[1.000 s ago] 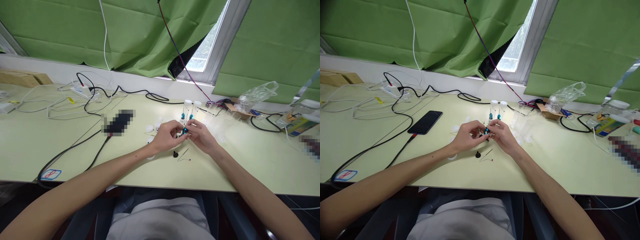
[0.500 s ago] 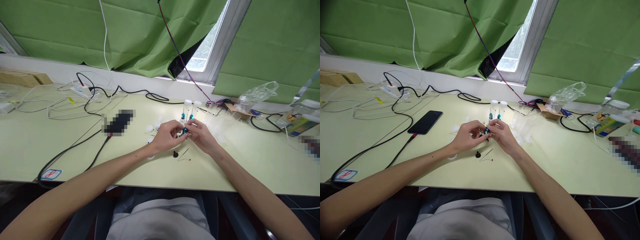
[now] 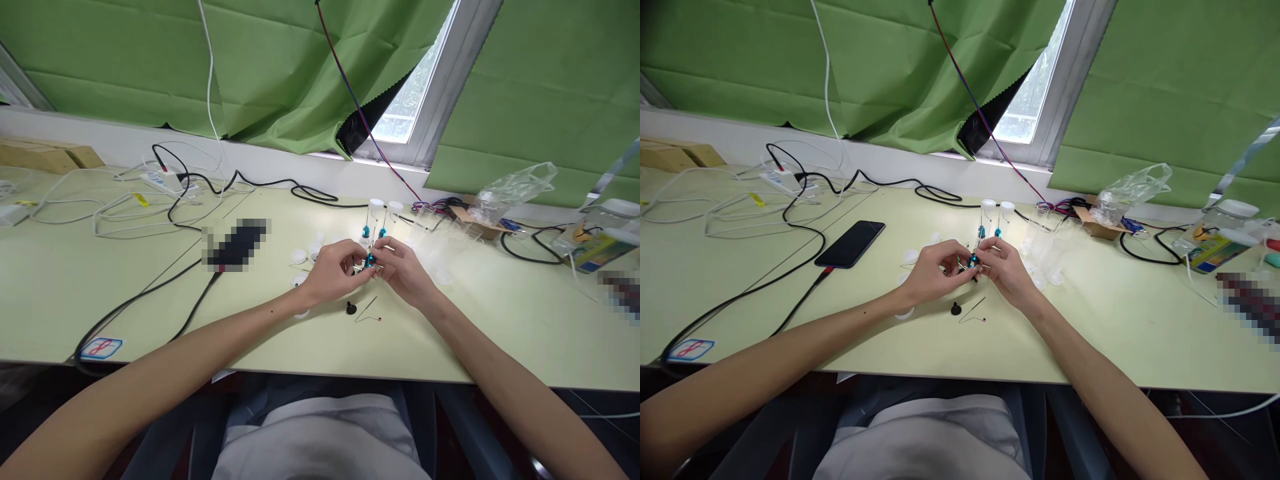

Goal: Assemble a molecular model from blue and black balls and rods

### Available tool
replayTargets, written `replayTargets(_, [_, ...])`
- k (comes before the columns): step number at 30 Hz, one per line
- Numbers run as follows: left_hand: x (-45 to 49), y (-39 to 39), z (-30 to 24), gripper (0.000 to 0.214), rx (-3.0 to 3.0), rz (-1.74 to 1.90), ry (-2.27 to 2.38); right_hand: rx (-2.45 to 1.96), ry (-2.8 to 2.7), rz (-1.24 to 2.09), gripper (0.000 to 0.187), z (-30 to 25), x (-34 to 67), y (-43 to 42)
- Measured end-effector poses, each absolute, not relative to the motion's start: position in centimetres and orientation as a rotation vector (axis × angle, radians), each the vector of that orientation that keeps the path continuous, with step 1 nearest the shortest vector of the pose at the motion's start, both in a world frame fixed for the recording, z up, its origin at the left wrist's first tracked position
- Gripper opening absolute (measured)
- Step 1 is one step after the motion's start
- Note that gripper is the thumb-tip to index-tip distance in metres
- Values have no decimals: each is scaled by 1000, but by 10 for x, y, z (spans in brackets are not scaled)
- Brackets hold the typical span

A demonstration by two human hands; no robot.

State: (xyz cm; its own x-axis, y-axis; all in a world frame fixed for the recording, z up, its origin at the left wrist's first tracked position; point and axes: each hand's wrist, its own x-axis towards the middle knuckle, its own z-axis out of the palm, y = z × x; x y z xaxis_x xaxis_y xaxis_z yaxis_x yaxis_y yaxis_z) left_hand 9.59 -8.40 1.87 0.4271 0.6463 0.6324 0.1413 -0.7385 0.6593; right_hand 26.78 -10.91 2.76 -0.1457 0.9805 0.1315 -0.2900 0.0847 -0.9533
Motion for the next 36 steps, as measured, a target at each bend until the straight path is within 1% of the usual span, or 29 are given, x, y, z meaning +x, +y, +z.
replayTargets(7, [96, -84, 18, 13, 2158, 1278, 668, -837, -1152, 1360, 28, 27, 268, -109])
replayTargets(19, [95, -83, 19, 13, 2149, 1264, 688, -867, -1190, 1239, 24, 26, 265, -108])
replayTargets(22, [95, -83, 20, 14, 2136, 1286, 724, -928, -1219, 1071, 26, 28, 266, -108])
replayTargets(26, [94, -79, 21, 17, 2118, 1335, 760, -1092, -1361, 630, 22, 27, 273, -105])
replayTargets(29, [93, -76, 21, 17, 2113, 1380, 773, -1181, -1527, 378, 16, 23, 280, -103])
replayTargets(33, [92, -75, 22, 16, 2116, 1400, 773, -1282, -1847, 235, 9, 12, 286, -97])
replayTargets(36, [92, -76, 22, 15, 2106, 1410, 771, -1373, -2005, 179, 16, 1, 290, -91])
